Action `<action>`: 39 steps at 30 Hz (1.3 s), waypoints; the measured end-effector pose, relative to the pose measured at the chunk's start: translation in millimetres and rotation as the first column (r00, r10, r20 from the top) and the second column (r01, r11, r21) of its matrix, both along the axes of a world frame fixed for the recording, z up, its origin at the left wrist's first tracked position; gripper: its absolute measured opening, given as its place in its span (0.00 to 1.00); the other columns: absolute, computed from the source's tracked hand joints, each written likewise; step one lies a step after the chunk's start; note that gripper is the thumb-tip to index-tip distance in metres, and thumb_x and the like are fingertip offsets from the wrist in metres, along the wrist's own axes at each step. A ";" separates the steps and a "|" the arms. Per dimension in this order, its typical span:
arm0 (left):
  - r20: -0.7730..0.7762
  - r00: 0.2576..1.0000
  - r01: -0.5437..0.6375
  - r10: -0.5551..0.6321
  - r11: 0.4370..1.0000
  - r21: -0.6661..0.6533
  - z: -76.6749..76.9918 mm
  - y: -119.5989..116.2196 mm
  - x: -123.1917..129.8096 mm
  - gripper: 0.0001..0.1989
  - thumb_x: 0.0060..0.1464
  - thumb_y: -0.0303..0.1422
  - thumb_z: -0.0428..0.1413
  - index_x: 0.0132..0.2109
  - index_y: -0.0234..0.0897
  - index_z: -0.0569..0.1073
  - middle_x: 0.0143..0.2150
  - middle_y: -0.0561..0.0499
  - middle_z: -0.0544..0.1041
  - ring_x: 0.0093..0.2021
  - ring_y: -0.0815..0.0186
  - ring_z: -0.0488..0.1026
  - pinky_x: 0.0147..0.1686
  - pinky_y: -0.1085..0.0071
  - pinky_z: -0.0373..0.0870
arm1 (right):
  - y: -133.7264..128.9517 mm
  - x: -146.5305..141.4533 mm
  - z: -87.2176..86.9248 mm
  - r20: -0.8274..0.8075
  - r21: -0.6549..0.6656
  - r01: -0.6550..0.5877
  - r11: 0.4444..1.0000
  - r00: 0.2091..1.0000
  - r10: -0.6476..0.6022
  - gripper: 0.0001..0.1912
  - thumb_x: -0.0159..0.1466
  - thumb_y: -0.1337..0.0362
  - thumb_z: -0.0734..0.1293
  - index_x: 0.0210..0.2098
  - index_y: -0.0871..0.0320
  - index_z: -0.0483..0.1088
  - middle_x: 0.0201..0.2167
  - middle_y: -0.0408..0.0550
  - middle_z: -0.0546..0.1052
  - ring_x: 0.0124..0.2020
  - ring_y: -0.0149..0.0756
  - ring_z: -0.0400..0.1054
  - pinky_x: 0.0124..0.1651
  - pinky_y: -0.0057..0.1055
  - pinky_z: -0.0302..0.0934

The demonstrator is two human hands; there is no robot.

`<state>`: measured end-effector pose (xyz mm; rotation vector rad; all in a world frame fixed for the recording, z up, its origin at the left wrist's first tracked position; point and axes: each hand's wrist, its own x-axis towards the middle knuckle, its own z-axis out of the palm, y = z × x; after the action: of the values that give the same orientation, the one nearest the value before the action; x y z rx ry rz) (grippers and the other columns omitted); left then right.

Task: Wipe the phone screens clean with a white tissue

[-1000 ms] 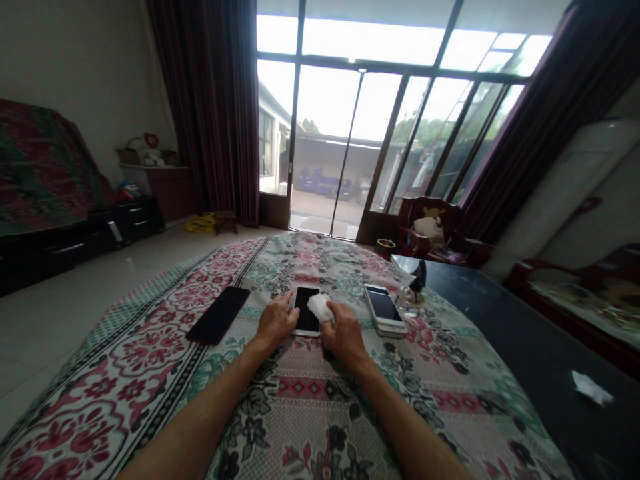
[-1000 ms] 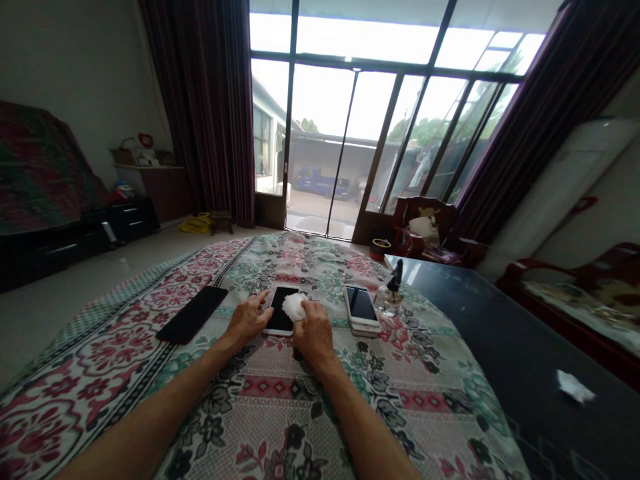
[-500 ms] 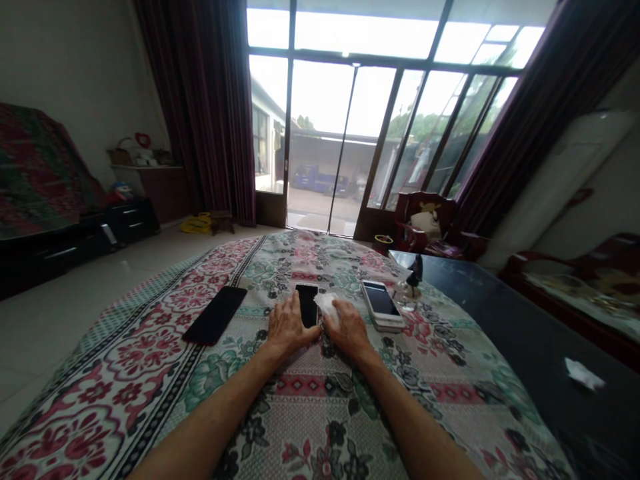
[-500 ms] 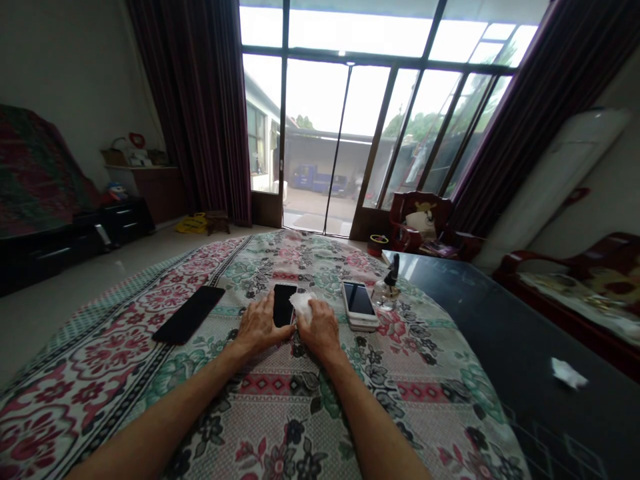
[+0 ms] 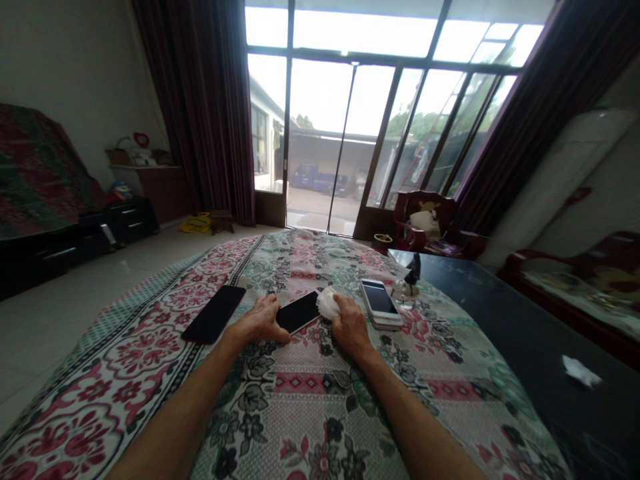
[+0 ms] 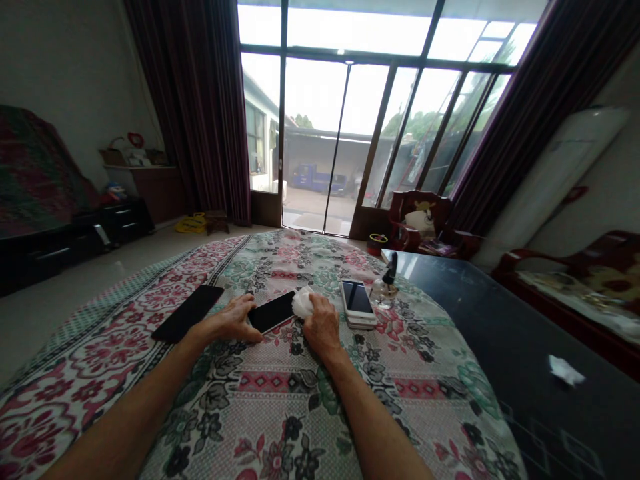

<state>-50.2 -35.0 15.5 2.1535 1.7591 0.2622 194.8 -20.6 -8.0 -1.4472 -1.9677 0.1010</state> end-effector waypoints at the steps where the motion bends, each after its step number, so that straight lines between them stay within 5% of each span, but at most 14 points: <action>1: 0.011 1.000 0.021 -0.021 1.000 0.002 1.5 -0.4 -0.7 0.35 0.35 0.46 0.65 0.52 0.37 0.73 0.62 0.41 0.67 0.64 0.43 0.59 0.61 0.56 0.60 | -0.4 -0.4 0.2 -0.008 0.007 -0.013 1.000 1.000 0.013 0.28 0.53 0.76 0.57 0.53 0.62 0.67 0.52 0.56 0.72 0.54 0.44 0.64 0.57 0.38 0.56; 5: 0.060 0.991 0.118 -0.118 0.993 0.008 3.2 -1.9 1.5 0.42 0.37 0.41 0.65 0.61 0.40 0.66 0.68 0.44 0.60 0.68 0.48 0.53 0.66 0.58 0.53 | -4.5 -5.5 1.2 0.002 0.018 -0.078 0.997 0.997 0.078 0.29 0.52 0.77 0.57 0.53 0.61 0.68 0.53 0.54 0.72 0.54 0.43 0.63 0.57 0.37 0.55; 9: 0.062 0.995 0.079 -0.081 0.996 0.034 -3.9 -0.9 5.5 0.46 0.40 0.43 0.65 0.66 0.39 0.60 0.71 0.41 0.53 0.71 0.47 0.48 0.67 0.54 0.47 | -11.5 -11.9 3.3 0.089 0.028 -0.130 0.991 0.988 0.127 0.30 0.52 0.76 0.58 0.54 0.59 0.68 0.55 0.53 0.72 0.56 0.44 0.62 0.58 0.39 0.53; 17: 0.102 0.987 0.120 -0.122 0.992 0.023 -17.3 7.7 -16.8 0.49 0.40 0.51 0.65 0.66 0.36 0.61 0.72 0.39 0.51 0.72 0.49 0.44 0.68 0.56 0.46 | -17.8 -13.9 10.1 0.157 -0.002 -0.108 0.994 0.982 0.107 0.13 0.65 0.59 0.62 0.43 0.56 0.76 0.54 0.51 0.73 0.56 0.45 0.63 0.58 0.40 0.53; 21: 0.077 0.989 0.122 -0.123 0.992 0.020 -17.3 7.9 -18.3 0.46 0.41 0.50 0.65 0.65 0.39 0.62 0.72 0.42 0.51 0.72 0.51 0.44 0.68 0.58 0.45 | -13.7 -15.4 9.1 0.182 -0.001 -0.135 0.991 0.974 0.133 0.13 0.68 0.66 0.59 0.39 0.58 0.76 0.52 0.52 0.75 0.55 0.42 0.64 0.59 0.39 0.53; 24: 0.074 0.990 0.114 -0.116 0.993 0.025 -17.9 8.0 -16.7 0.44 0.41 0.48 0.66 0.65 0.44 0.62 0.72 0.44 0.52 0.72 0.51 0.44 0.67 0.56 0.46 | -10.7 -18.1 6.6 0.194 -0.031 -0.207 0.978 0.958 0.209 0.14 0.66 0.72 0.58 0.43 0.59 0.75 0.53 0.53 0.75 0.54 0.40 0.65 0.59 0.36 0.54; 30: 0.078 0.989 0.127 -0.128 0.992 0.017 -16.4 8.1 -16.8 0.46 0.41 0.49 0.66 0.65 0.38 0.62 0.72 0.40 0.51 0.72 0.51 0.44 0.67 0.59 0.45 | -14.5 -28.7 6.2 0.214 -0.073 -0.242 0.967 0.944 0.252 0.23 0.64 0.75 0.57 0.54 0.56 0.70 0.58 0.47 0.71 0.57 0.39 0.62 0.60 0.36 0.53; 39: 0.075 0.987 0.134 -0.140 0.987 0.087 -21.9 8.5 -19.1 0.44 0.41 0.49 0.66 0.63 0.41 0.65 0.71 0.44 0.56 0.71 0.51 0.48 0.67 0.61 0.47 | -27.4 -67.2 9.7 0.261 -0.092 -0.242 0.966 0.930 0.258 0.18 0.68 0.66 0.57 0.54 0.53 0.70 0.59 0.45 0.70 0.59 0.41 0.60 0.59 0.38 0.52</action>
<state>-69.3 -26.5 -6.4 2.2758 1.5735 0.3872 127.7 -48.0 1.7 -1.2925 -2.3886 0.0759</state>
